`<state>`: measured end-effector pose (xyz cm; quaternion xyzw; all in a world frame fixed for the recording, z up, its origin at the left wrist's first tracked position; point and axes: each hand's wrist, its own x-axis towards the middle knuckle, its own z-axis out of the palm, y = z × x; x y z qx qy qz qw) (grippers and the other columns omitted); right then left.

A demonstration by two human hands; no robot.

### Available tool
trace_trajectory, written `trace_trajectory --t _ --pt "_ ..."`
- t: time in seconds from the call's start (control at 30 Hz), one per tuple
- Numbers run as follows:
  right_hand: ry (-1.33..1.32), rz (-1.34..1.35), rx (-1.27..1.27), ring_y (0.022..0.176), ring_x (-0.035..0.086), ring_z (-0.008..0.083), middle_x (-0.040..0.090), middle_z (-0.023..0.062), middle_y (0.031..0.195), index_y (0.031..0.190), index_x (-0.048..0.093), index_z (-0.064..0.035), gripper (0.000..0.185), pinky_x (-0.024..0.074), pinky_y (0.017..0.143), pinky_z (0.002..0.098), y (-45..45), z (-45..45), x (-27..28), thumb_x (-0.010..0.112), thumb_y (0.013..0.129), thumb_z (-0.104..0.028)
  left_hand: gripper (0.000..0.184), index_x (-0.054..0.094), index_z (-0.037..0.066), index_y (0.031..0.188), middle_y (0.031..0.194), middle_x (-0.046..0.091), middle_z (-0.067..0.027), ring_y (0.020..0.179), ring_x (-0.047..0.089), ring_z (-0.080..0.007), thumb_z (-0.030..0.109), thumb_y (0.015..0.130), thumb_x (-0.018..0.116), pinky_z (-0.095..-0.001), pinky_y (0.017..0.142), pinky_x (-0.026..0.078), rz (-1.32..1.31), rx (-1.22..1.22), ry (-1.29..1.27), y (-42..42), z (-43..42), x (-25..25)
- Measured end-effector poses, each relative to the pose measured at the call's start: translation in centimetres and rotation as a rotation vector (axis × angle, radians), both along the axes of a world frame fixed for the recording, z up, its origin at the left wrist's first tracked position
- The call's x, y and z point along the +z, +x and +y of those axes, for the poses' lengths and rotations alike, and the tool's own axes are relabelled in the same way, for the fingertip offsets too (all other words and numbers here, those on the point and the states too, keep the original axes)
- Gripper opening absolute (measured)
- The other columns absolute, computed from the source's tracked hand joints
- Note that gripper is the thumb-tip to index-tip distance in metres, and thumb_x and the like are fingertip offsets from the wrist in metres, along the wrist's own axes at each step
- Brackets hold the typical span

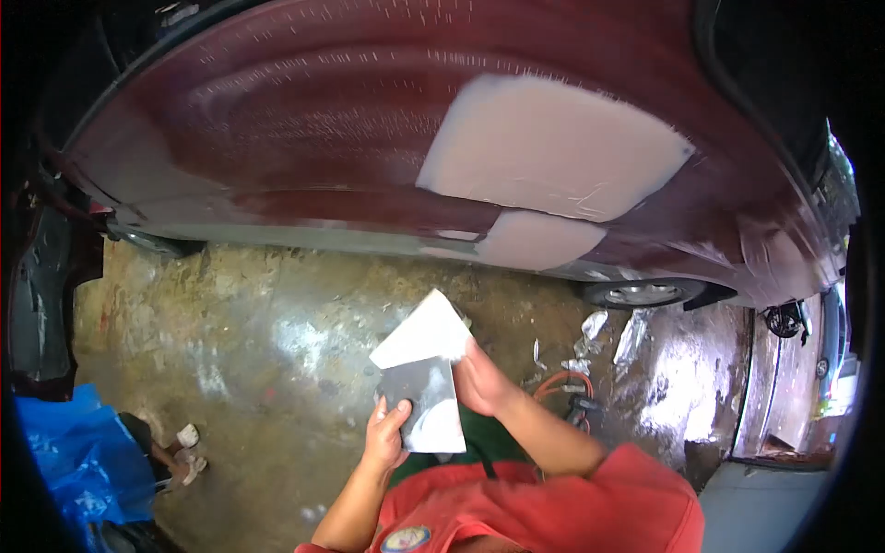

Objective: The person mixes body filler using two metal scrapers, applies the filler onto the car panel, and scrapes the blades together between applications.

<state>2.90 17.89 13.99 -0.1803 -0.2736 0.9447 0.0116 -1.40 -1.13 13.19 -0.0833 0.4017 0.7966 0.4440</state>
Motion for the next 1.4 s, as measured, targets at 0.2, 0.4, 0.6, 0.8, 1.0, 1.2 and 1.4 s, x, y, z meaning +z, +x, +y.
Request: trace_trajectory --t 0.2,0.4,0.6,0.8,1.0,1.2,1.4 --pt "-0.240 -0.146 0.144 0.116 0.061 0.0236 0.063 0.0112 0.128 0.131 0.055 -0.0020 0.037 0.0481 0.101 0.0402 -4.8 -3.4 14.0 0.053 0.102 -0.025 0.045 0.051 0.000 0.131 0.119 0.064 -0.0108 0.104 0.066 -0.0229 0.024 0.095 0.064 -0.0359 0.091 0.054 0.052 0.131 -0.061 -0.6 -3.3 16.5" --pt "-0.007 0.137 0.133 0.118 0.060 0.0257 0.063 0.0124 0.126 0.131 0.054 0.0010 0.038 0.0456 0.104 0.0437 -9.0 4.4 21.1 0.059 0.093 -0.002 0.037 0.053 0.000 0.129 0.114 0.067 -0.0139 0.103 0.068 -0.0280 0.025 0.102 0.052 -0.0417 0.090 0.056 0.131 0.772 -0.087 -1.0 -0.4 23.1" --pt "1.065 0.536 0.335 0.117 0.058 0.0262 0.060 0.0130 0.127 0.135 0.052 -0.0021 0.049 0.0466 0.099 0.0382 -8.4 6.4 29.7 0.057 0.087 0.006 0.033 0.048 0.006 0.131 0.117 0.064 -0.0121 0.099 0.069 -0.0280 0.025 0.104 0.049 -0.0438 0.084 0.059 0.462 1.264 -0.163 2.4 2.1 30.7" --pt "1.737 1.516 0.131 0.120 0.052 0.0281 0.057 0.0063 0.128 0.119 0.069 -0.0215 0.039 0.0394 0.099 0.0471 -6.1 5.4 35.9 0.065 0.080 -0.017 0.039 0.045 0.001 0.138 0.130 0.056 -0.0096 0.119 0.054 -0.0192 0.018 0.104 0.051 -0.0340 0.102 0.043 0.867 1.552 -0.567 7.0 5.0 34.2" --pt "1.637 1.647 0.100 0.117 0.053 0.0249 0.059 0.0013 0.126 0.117 0.070 -0.0236 0.035 0.0380 0.102 0.0475 -2.5 3.7 37.6 0.064 0.083 -0.019 0.041 0.044 -0.003 0.140 0.136 0.054 -0.0099 0.122 0.053 -0.0191 0.015 0.104 0.050 -0.0339 0.106 0.038 1.058 1.544 -0.664 11.9 6.5 37.6" --pt "1.605 1.733 0.453 0.118 0.055 0.0260 0.059 0.0031 0.127 0.120 0.067 -0.0218 0.042 0.0363 0.105 0.0478 1.2 3.2 34.4 0.063 0.082 -0.005 0.042 0.045 -0.005 0.138 0.129 0.057 -0.0154 0.116 0.055 -0.0224 0.016 0.103 0.053 -0.0378 0.101 0.042 0.911 1.599 -0.971 15.9 5.2 36.7" --pt "-0.125 0.092 1.087 0.139 0.041 0.0372 0.049 0.0167 0.146 0.145 0.041 -0.0015 0.051 0.0324 0.115 0.0576 4.4 5.9 26.7 0.058 0.099 -0.016 0.048 0.042 -0.003 0.142 0.135 0.053 -0.0164 0.122 0.054 -0.0269 0.020 0.102 0.056 -0.0434 0.105 0.042 0.915 1.862 -0.932 21.4 2.1 38.0"
